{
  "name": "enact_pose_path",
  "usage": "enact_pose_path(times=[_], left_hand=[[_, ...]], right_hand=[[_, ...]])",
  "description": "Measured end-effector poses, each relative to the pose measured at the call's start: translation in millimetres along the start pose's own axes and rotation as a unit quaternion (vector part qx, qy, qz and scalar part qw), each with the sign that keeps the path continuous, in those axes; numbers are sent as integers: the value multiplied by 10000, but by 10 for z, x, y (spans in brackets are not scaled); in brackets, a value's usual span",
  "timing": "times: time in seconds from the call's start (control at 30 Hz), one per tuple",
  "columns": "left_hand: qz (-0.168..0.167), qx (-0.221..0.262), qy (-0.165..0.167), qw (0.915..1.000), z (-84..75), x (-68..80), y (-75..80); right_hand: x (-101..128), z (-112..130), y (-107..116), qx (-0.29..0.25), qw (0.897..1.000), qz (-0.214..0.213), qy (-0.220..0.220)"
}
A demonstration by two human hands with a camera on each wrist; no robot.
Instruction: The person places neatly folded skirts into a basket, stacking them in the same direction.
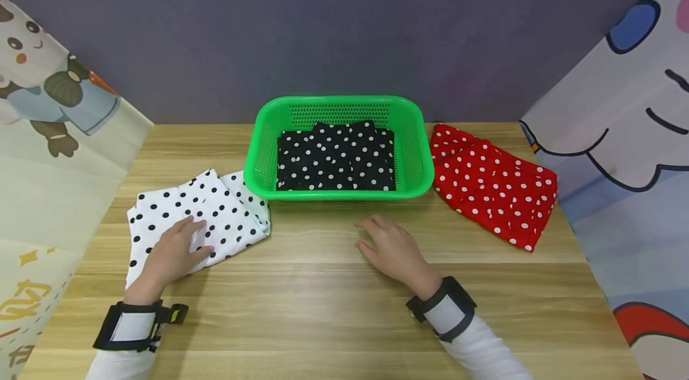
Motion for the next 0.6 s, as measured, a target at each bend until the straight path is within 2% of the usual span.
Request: enact_pose_path(times=[0.37, 0.6], left_hand=[[-93, 2, -388, 9992, -30, 258, -37], [-144, -20, -438, 9989, -74, 402, -45]], right_hand=[[-9, 21, -33, -47, 10000, 49, -3], [-22, 63, -69, -77, 9999, 124, -52]])
Point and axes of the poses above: each hand's wrist, its own x-axis away from the middle knuckle, its own y-axis out of the back of the hand, z = x × y, the point moved 3 cm from there along -x, towards the middle knuckle, and after that the axes turned 9 degrees about -x, right-handed, at the moved point
